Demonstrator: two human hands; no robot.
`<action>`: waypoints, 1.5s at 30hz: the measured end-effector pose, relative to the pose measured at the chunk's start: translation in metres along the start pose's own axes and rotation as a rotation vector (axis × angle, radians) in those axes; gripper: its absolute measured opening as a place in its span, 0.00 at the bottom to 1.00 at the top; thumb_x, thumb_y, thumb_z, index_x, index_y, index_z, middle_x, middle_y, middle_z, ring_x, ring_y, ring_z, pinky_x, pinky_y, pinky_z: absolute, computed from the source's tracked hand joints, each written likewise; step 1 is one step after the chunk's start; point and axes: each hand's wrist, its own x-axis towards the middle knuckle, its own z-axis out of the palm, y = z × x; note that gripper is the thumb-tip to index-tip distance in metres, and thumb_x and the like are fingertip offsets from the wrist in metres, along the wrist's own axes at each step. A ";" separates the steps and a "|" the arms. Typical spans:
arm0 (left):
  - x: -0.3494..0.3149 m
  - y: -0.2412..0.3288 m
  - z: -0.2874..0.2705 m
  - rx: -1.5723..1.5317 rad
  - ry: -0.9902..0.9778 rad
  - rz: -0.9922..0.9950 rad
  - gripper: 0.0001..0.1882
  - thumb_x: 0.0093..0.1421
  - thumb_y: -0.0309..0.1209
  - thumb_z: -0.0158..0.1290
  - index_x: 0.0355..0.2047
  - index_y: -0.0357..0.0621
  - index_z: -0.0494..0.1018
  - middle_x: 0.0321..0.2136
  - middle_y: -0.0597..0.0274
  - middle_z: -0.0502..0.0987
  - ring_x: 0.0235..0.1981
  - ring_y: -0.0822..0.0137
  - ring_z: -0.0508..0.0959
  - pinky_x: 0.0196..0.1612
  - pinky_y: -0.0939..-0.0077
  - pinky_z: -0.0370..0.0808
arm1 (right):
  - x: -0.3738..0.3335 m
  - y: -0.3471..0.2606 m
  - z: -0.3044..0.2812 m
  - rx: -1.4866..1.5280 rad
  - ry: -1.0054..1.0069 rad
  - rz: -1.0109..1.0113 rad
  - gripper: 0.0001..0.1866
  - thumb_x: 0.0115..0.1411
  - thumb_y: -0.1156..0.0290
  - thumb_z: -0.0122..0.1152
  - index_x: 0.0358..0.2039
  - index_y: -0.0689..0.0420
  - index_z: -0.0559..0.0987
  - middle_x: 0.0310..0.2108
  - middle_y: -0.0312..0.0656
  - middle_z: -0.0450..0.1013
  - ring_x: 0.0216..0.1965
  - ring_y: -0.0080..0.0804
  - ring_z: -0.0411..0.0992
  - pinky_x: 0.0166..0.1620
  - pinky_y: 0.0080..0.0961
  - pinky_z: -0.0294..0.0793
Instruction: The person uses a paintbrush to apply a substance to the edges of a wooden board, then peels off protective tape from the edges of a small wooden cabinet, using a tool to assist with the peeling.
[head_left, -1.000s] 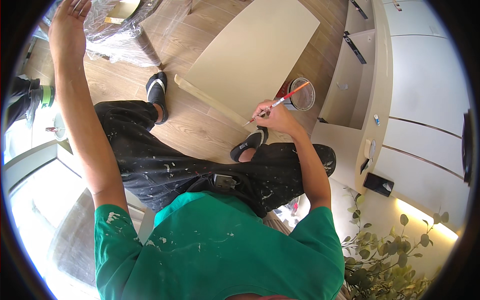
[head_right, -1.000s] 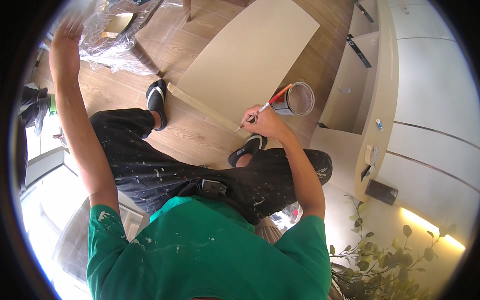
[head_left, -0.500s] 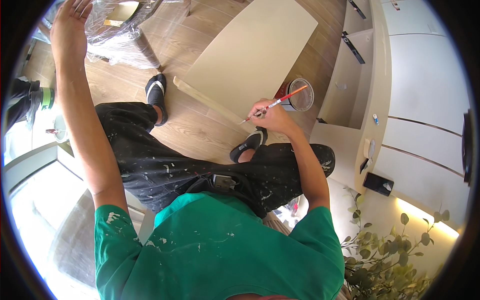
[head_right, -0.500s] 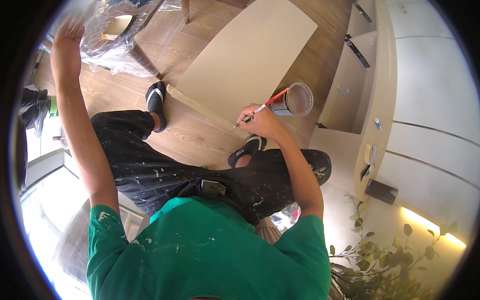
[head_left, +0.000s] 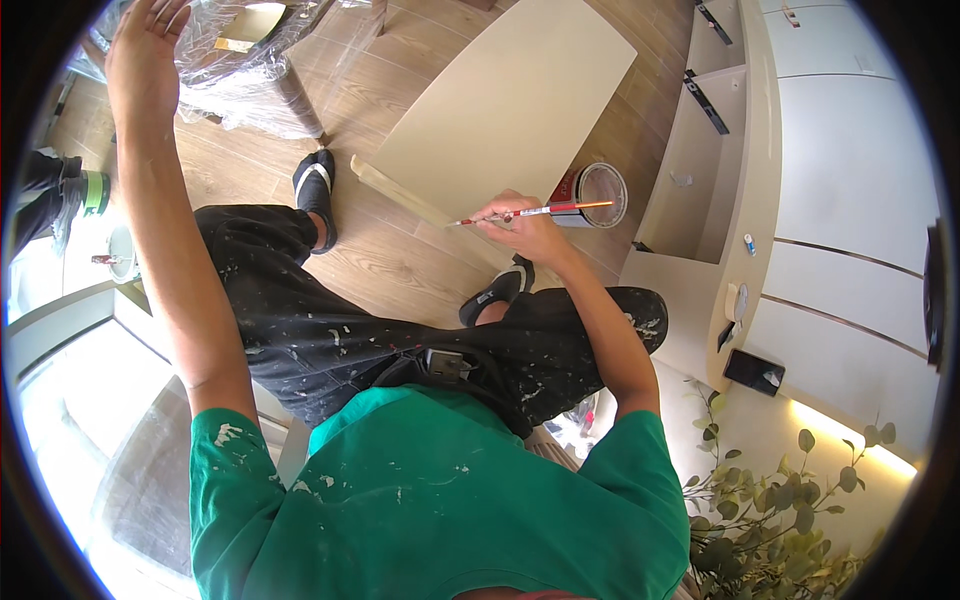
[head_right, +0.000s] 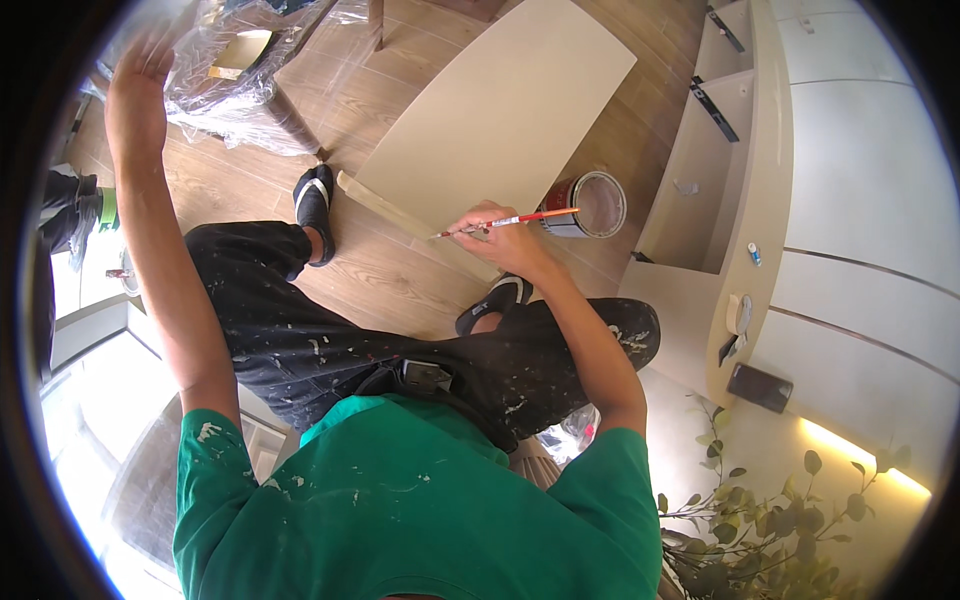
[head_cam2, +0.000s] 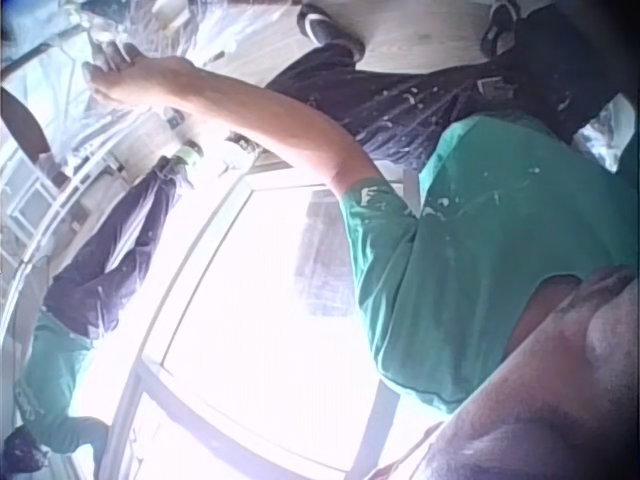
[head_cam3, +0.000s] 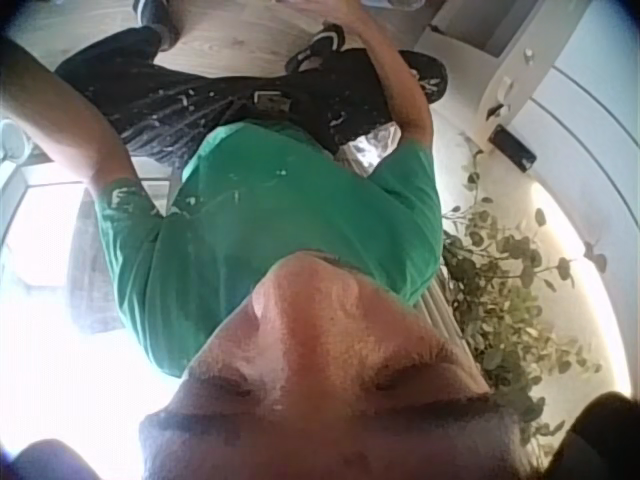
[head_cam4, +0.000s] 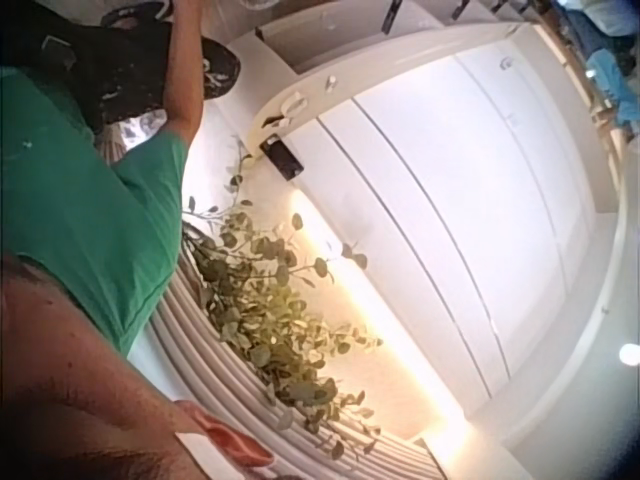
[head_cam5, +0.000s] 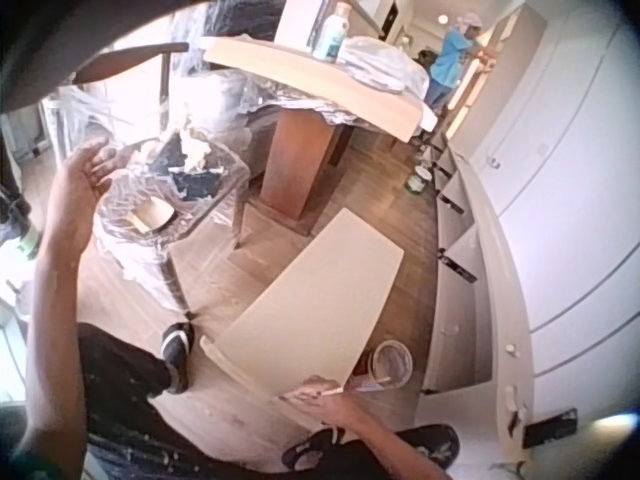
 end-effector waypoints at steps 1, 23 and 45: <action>0.000 0.000 -0.001 0.006 -0.003 0.004 0.23 0.73 0.19 0.37 0.67 0.25 0.59 0.68 0.40 0.65 0.67 0.51 0.70 0.71 0.63 0.65 | 0.000 -0.002 -0.001 -0.017 -0.003 0.004 0.07 0.60 0.69 0.68 0.37 0.56 0.87 0.35 0.42 0.80 0.34 0.30 0.75 0.37 0.29 0.72; 0.017 0.029 -0.021 -0.625 0.607 0.037 0.22 0.74 0.41 0.44 0.56 0.33 0.70 0.45 0.54 0.78 0.44 0.62 0.78 0.47 0.70 0.73 | 0.197 -0.195 -0.038 0.534 0.371 -0.350 0.09 0.65 0.76 0.65 0.42 0.68 0.83 0.35 0.42 0.83 0.37 0.23 0.80 0.43 0.21 0.78; 0.017 0.039 -0.050 -0.746 0.696 0.012 0.14 0.75 0.39 0.45 0.46 0.41 0.72 0.31 0.65 0.77 0.32 0.72 0.74 0.38 0.76 0.70 | 0.351 -0.202 0.005 0.041 0.343 -0.334 0.08 0.54 0.69 0.70 0.33 0.59 0.87 0.24 0.37 0.81 0.26 0.19 0.75 0.31 0.23 0.73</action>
